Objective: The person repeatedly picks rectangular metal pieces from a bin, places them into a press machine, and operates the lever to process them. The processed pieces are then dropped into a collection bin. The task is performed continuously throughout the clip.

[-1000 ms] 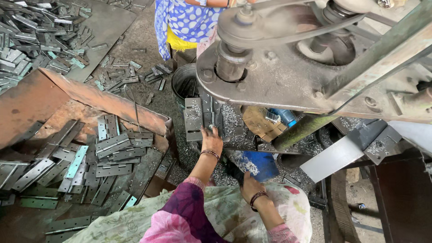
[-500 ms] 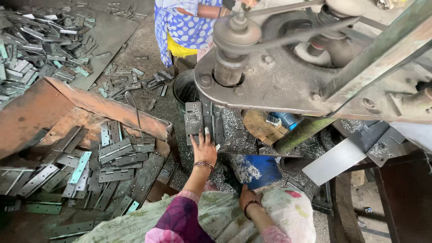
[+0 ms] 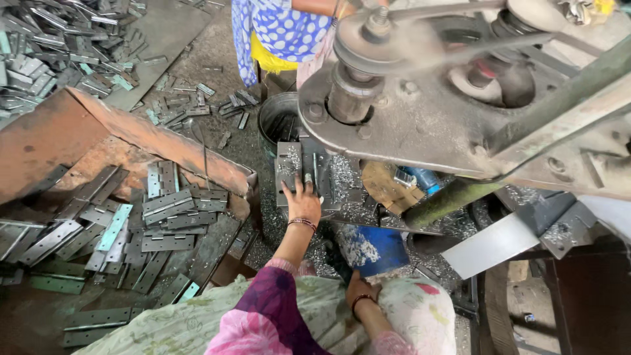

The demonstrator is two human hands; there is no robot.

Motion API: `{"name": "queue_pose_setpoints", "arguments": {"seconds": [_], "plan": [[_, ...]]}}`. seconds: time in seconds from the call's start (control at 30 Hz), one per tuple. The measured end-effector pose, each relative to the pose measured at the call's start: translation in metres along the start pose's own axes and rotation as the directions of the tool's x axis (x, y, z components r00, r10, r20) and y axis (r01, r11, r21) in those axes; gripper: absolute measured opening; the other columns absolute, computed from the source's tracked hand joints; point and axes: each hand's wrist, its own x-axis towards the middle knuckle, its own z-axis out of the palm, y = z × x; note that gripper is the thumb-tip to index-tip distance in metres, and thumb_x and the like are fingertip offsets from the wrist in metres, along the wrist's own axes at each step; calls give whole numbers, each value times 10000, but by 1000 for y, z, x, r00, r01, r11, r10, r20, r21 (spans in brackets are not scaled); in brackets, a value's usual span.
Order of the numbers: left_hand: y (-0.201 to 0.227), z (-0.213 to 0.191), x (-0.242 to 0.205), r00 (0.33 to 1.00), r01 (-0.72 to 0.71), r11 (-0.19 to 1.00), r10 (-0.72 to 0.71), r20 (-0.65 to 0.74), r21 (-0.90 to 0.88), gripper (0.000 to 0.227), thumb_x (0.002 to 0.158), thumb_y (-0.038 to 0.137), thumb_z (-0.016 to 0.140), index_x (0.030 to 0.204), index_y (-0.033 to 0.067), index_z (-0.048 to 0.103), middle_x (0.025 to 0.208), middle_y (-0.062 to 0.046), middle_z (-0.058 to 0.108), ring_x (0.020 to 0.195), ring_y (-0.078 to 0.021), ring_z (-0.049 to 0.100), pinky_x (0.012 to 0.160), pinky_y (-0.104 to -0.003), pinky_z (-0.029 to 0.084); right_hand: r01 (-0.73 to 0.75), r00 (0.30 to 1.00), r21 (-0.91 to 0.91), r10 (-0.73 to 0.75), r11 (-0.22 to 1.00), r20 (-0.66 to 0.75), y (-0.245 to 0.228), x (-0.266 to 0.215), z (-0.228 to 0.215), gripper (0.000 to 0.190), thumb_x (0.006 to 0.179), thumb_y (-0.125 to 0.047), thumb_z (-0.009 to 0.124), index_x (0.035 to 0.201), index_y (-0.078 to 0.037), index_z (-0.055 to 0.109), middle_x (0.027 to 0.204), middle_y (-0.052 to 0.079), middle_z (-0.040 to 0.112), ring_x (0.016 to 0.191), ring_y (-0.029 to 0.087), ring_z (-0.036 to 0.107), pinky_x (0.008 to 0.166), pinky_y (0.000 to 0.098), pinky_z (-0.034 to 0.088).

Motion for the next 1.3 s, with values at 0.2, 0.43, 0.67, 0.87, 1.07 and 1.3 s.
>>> {"name": "queue_pose_setpoints", "arguments": {"seconds": [0.2, 0.43, 0.67, 0.87, 1.07, 1.3], "plan": [[-10, 13, 4, 993, 20, 996, -30, -111, -92, 421, 1039, 314, 400, 1123, 109, 758, 1669, -36, 293, 1555, -387, 104, 1147, -785, 40, 4, 1000, 21, -5, 1000, 18, 10, -7, -25, 374, 1013, -252, 426, 1352, -95, 443, 1234, 208, 710, 1207, 377, 670, 1178, 643, 294], [-8, 6, 44, 997, 27, 997, -32, -67, -78, 387, 1038, 244, 408, 1246, 130, 714, 1626, -16, 357, 1563, -366, 121, 1170, -779, 57, 105, 994, 28, -104, 994, -35, 22, -20, -55, 512, 978, -316, 556, 1374, -45, 375, 1179, 207, 724, 1161, 390, 673, 1150, 668, 307], [-18, 5, 50, 998, 0, 998, -4, -63, -66, 387, 1038, 250, 406, 1248, 140, 712, 1639, 8, 333, 1568, -355, 94, 1177, -760, 51, 31, 986, -79, -43, 996, -164, 3, 20, 17, 470, 907, -316, 633, 1274, -106, 428, 1301, 227, 643, 1236, 440, 581, 1047, 639, 351], [-15, 11, 54, 996, 19, 997, -25, -82, -74, 406, 1035, 255, 397, 1306, 156, 682, 1638, 14, 339, 1562, -347, 111, 1177, -761, 55, 4, 1000, 27, -5, 1000, 28, 8, -2, -18, 432, 984, -214, 557, 1371, -109, 397, 1201, 205, 721, 1183, 374, 676, 1182, 677, 256], [-19, 13, 83, 993, 59, 996, -65, -100, -66, 441, 1063, 291, 352, 1343, 141, 658, 1621, 34, 360, 1565, -323, 117, 1181, -755, 43, 93, 996, -21, -93, 995, -2, 18, -32, -64, 555, 986, -324, 584, 1403, -63, 325, 1203, 191, 719, 1185, 369, 667, 1184, 670, 253], [-26, 11, 101, 997, 36, 999, -37, -61, -21, 421, 1025, 260, 407, 1351, 156, 652, 1658, 9, 311, 1559, -340, 118, 1164, -750, 63, -27, 999, -134, 31, 991, 31, 6, 8, 2, 535, 1014, -266, 519, 1486, -120, 313, 1399, 172, 607, 1336, 330, 555, 1183, 661, 249]]}}
